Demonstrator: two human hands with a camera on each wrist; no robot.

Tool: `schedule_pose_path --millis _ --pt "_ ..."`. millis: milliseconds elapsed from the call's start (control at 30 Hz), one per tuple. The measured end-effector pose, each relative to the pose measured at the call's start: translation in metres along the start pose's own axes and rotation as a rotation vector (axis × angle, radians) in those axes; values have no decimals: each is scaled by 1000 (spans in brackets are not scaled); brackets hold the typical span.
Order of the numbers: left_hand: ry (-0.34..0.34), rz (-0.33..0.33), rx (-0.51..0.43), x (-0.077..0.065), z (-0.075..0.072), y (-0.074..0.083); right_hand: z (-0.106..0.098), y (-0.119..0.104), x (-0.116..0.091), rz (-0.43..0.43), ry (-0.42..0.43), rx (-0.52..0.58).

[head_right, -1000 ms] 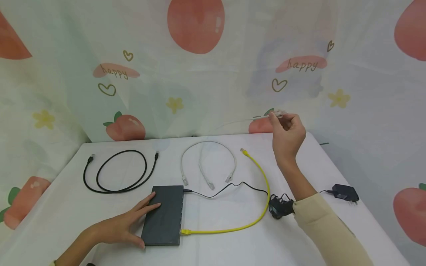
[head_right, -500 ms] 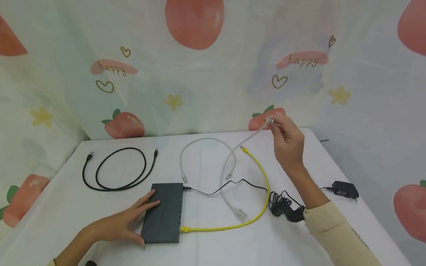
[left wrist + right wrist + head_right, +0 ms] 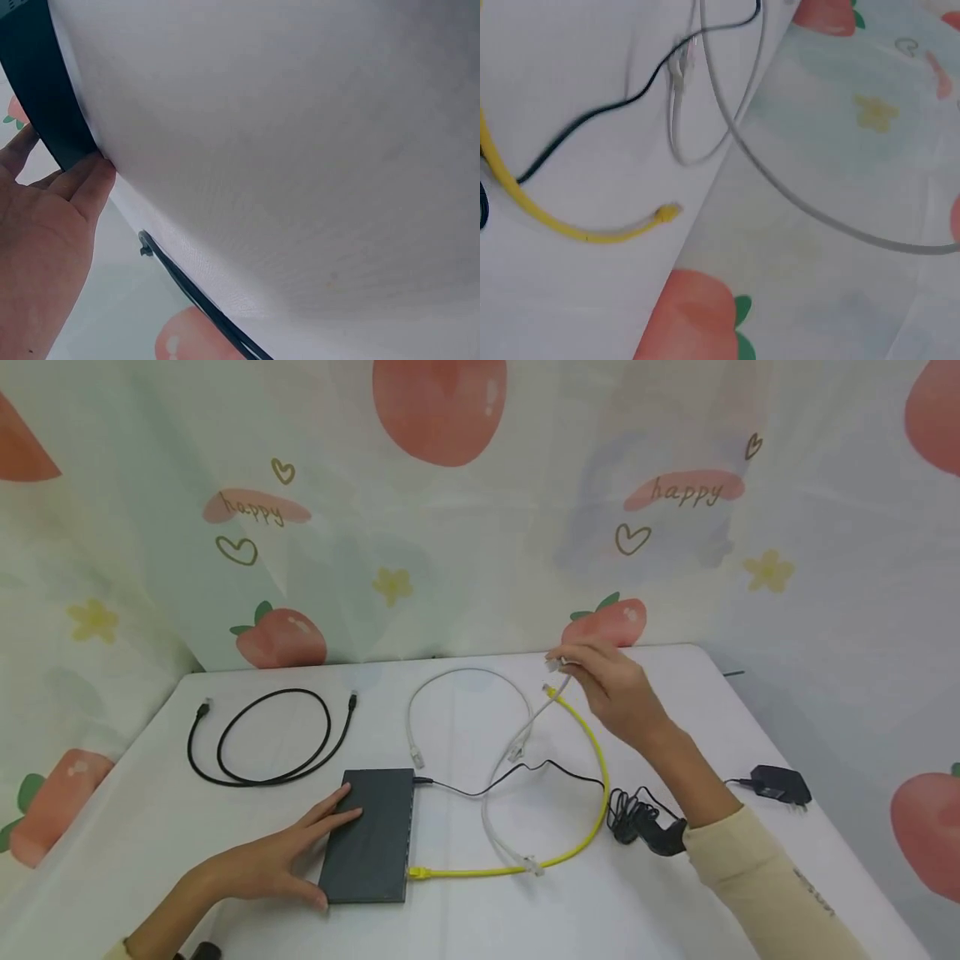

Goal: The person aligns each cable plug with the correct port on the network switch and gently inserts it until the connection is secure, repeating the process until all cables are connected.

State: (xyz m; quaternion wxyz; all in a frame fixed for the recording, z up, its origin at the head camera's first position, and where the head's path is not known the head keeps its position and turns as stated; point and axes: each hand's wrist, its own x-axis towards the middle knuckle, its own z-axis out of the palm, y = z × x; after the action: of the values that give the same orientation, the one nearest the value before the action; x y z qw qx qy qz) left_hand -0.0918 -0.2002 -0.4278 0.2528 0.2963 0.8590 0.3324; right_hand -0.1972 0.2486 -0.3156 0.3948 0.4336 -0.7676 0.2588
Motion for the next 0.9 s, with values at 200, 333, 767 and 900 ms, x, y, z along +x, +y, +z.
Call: schedule_pose_path --millis 200,333,767,900 --pt "-2 6 -1 0 0 0 -22 25 8 -13 82 -75" --pt "-9 0 -4 -1 -1 -1 -17 14 6 -90 -38 -23" --pt "-6 -10 -12 2 2 -5 51 -51 -38 -27 -340 275" --pt "-5 -13 -2 2 1 -5 60 -61 -45 11 -392 311"
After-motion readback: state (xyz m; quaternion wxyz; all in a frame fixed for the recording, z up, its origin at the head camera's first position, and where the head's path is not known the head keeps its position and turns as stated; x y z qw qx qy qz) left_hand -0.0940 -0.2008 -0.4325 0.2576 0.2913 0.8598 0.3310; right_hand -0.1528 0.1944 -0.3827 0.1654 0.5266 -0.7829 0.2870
